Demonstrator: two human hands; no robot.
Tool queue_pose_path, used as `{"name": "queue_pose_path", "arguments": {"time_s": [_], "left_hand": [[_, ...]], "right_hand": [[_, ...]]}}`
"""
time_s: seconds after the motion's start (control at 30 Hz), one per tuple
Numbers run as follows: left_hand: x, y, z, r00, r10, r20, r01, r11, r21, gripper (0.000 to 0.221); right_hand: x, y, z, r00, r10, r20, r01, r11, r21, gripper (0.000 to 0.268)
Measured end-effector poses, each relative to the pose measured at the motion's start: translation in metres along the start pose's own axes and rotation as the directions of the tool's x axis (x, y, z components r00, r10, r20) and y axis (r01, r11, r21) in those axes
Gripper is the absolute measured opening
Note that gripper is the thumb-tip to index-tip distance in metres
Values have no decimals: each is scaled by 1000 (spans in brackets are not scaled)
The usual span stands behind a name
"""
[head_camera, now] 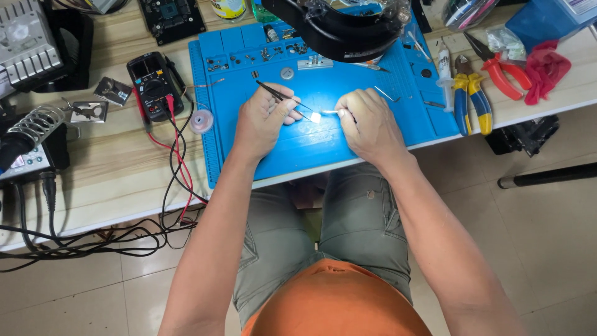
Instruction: Precision soldering and inspection of small electronic components on a PCB under a microscope using a heat gun and probe.
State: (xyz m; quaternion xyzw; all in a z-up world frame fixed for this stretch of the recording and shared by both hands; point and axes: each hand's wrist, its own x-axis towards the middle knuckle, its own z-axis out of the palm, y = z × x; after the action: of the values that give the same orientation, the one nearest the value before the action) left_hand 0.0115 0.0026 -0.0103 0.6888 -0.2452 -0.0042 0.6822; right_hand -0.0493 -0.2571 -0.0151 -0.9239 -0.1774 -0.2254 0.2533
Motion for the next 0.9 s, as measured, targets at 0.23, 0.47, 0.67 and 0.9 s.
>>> {"name": "queue_pose_path", "arguments": {"time_s": [0.23,0.47,0.67,0.9], "left_hand": [[-2,1,1,999,9,-30,-9,1000,25,19],[-4,0,1,998,30,-51,-26,996,84,18],[-5,4,2,999,17,-50,-12,995,95,18],[-6,3,2,998,17,-60,-12,995,99,17]], "right_hand": [[5,-2,-1,1000,-18,-2,18,999,29,6],[11,2,19,996,-66,-58,68,997,26,8],[12,0,16,994,-83,-72,88,993,76,11],[11,-6,17,992,-95,-86,100,994,49,14]]}}
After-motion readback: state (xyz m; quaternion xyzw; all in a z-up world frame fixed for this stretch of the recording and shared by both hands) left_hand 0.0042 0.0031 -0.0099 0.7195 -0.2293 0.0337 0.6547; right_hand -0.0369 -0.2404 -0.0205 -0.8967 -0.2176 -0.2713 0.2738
